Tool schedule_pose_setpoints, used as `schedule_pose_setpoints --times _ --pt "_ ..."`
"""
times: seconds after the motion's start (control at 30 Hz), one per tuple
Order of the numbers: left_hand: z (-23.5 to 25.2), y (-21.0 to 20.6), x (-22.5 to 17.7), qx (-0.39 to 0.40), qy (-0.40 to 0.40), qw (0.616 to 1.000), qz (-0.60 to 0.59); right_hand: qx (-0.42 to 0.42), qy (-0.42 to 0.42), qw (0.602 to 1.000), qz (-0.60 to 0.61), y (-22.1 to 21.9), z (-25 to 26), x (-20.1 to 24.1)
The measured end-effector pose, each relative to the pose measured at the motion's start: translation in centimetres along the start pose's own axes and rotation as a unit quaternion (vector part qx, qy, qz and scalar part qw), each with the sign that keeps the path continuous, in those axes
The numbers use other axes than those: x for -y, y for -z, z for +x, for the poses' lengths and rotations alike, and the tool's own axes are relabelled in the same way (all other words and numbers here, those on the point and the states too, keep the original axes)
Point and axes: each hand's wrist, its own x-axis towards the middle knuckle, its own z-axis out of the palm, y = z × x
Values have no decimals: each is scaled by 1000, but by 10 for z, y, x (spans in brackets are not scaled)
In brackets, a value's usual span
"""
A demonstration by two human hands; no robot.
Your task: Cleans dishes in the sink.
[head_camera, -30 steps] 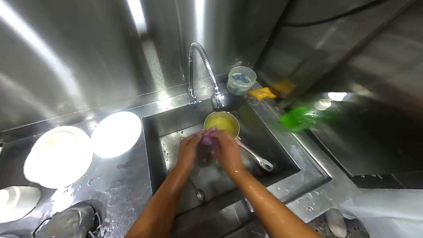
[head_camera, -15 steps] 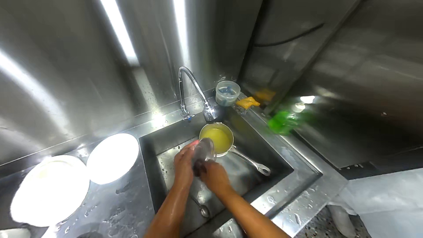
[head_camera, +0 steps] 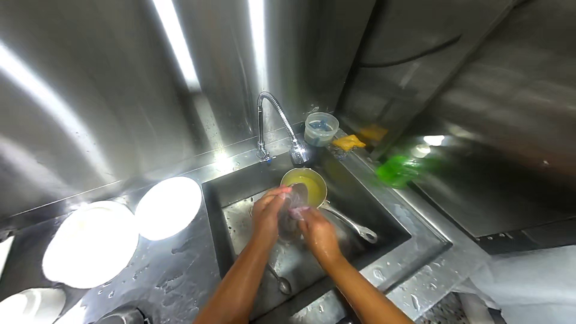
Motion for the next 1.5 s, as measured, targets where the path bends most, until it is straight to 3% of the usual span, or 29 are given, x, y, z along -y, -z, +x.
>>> schedule_pose_setpoints --times 0.07,0.17,0.3,0.37,0.43,0.5,0.6,0.67,0.73,0.77,0.83,0.87,0.93,1.13,1.27,1.5 --pt "-2 3 8 10 7 999 34 13 43 998 -46 9 6 -5" --pt "-3 -5 8 5 24 998 49 -73 148 980 -114 20 30 -19" --pt "6 -10 -1 19 26 999 31 -39 79 993 -84 7 7 -23" --pt "5 -7 8 16 19 999 46 -21 96 991 -95 12 11 -26" --pt "4 -8 11 12 13 998 60 -58 130 983 -113 20 29 -30" --pt "3 -12 6 3 15 999 51 -68 100 987 -106 19 28 -25" --pt "9 -11 6 -6 17 999 31 90 -73 993 15 11 -3 10" --pt "6 -5 17 -31 13 999 13 214 -152 956 129 14 -5 25" --pt "0 0 25 -46 3 999 5 269 -184 931 166 22 6 21" --pt "-4 2 28 -46 -7 999 11 240 -188 942 142 26 10 18" --pt "-8 -2 27 -36 -16 999 29 55 -129 987 74 24 17 11" --pt "-10 -4 26 -29 -13 999 30 -37 -73 996 40 18 19 7" --pt "-12 -8 19 -20 -12 1000 21 -113 1 993 -27 5 17 5" --pt "-14 3 12 -29 -30 998 38 10 2 993 -116 11 1 13" --pt "-17 0 3 -14 -57 994 89 -66 53 983 -165 12 13 10" --pt "-24 3 5 5 -32 996 84 -76 61 980 -175 16 11 11"
